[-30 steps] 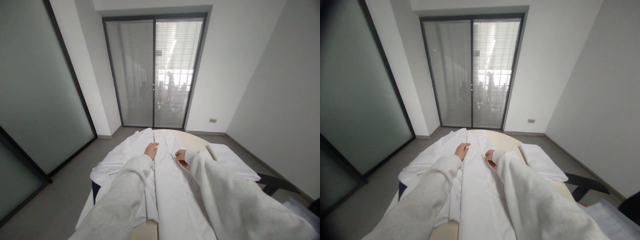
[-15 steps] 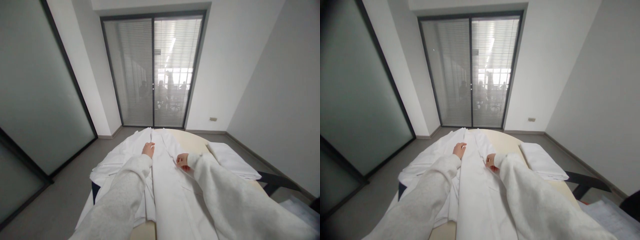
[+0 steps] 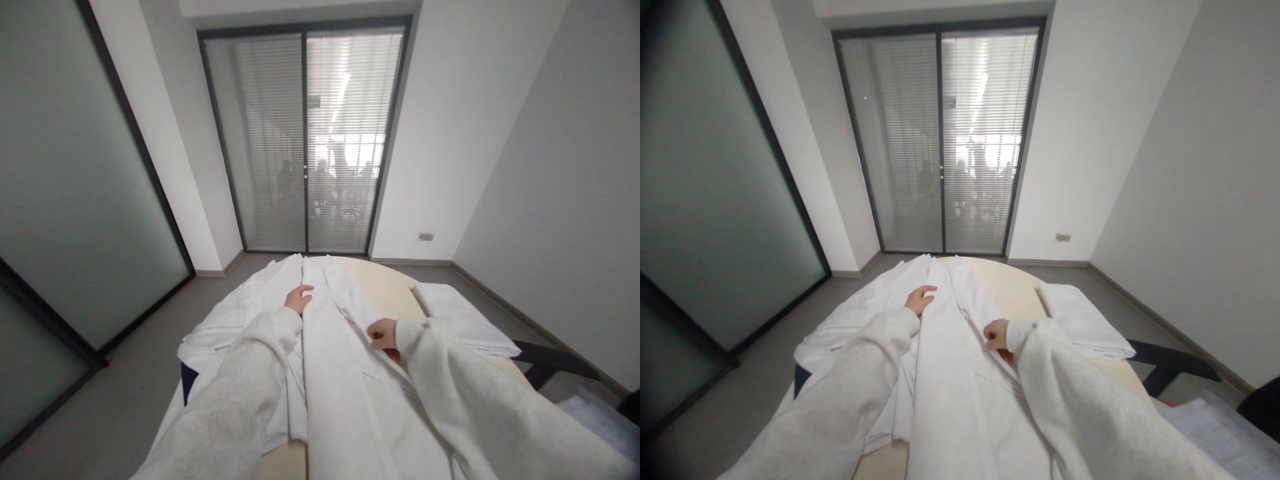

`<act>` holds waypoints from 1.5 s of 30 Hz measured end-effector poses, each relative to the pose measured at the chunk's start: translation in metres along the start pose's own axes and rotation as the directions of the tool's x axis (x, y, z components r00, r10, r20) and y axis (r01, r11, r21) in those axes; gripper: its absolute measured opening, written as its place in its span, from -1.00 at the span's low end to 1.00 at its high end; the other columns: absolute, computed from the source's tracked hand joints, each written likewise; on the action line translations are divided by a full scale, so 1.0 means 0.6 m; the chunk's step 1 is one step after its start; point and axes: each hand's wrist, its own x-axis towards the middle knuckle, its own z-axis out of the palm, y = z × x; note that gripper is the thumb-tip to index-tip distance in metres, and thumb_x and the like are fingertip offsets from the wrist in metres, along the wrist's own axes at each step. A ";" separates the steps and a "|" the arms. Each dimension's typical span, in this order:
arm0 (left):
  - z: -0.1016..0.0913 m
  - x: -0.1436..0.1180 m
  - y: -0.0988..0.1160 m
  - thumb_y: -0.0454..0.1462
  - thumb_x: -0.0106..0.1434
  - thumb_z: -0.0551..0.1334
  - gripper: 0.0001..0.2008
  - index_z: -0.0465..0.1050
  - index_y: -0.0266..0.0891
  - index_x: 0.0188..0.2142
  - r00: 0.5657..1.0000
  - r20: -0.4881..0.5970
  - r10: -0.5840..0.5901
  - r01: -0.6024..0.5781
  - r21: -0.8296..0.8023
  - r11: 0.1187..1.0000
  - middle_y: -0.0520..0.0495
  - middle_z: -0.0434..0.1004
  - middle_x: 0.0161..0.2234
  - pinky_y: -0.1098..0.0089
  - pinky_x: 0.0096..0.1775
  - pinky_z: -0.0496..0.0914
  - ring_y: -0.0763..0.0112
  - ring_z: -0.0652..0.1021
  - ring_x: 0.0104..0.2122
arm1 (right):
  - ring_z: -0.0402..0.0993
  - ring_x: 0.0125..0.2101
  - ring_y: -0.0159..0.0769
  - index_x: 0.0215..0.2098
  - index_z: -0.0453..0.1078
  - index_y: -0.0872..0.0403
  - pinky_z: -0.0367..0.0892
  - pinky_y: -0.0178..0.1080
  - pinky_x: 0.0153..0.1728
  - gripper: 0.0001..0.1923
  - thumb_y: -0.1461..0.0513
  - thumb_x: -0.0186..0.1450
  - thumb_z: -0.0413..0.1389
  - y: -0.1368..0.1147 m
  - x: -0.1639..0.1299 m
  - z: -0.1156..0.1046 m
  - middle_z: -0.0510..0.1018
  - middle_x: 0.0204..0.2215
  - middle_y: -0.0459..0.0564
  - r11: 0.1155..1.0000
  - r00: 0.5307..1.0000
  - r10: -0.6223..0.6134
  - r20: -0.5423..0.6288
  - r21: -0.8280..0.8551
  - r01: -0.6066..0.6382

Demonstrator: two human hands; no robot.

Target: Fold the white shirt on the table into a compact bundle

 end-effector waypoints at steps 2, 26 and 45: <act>0.002 0.007 -0.010 -0.34 0.02 0.21 -0.68 0.50 -0.18 -0.17 0.999 -0.040 -0.019 0.019 -0.013 1.000 0.03 0.52 -0.33 0.46 -0.22 0.30 0.44 0.44 -0.38 | 0.29 -0.78 -0.41 -0.64 0.08 0.03 0.27 -0.38 -0.70 -0.69 0.22 0.01 0.19 -0.008 0.003 0.006 0.25 -0.89 -0.27 1.000 1.000 0.013 0.020 -0.002 -0.013; 0.000 0.000 -0.001 -0.36 -0.01 0.25 -0.61 0.46 -0.15 -0.12 0.998 0.049 -0.034 0.037 -0.060 0.998 0.02 0.50 -0.14 0.44 -0.04 0.25 0.35 0.45 -0.11 | 0.43 -0.52 -0.30 -0.55 0.29 0.09 0.29 -0.29 -0.45 -0.84 0.16 0.03 0.13 0.005 -0.097 0.065 0.47 -0.62 -0.08 0.790 1.000 -0.003 -0.027 -0.613 -0.014; 0.006 0.002 0.007 -0.38 0.01 0.28 -0.44 0.30 -0.30 0.05 0.994 0.030 -0.103 0.107 -0.203 0.973 -0.17 0.31 0.08 0.31 0.12 0.14 0.24 0.31 0.09 | 0.46 -0.23 -0.26 -0.16 0.38 0.19 0.32 -0.32 -0.23 -0.70 0.20 0.21 0.00 0.049 0.088 -0.041 0.53 -0.26 0.09 0.989 0.824 0.072 -0.561 -0.069 -0.133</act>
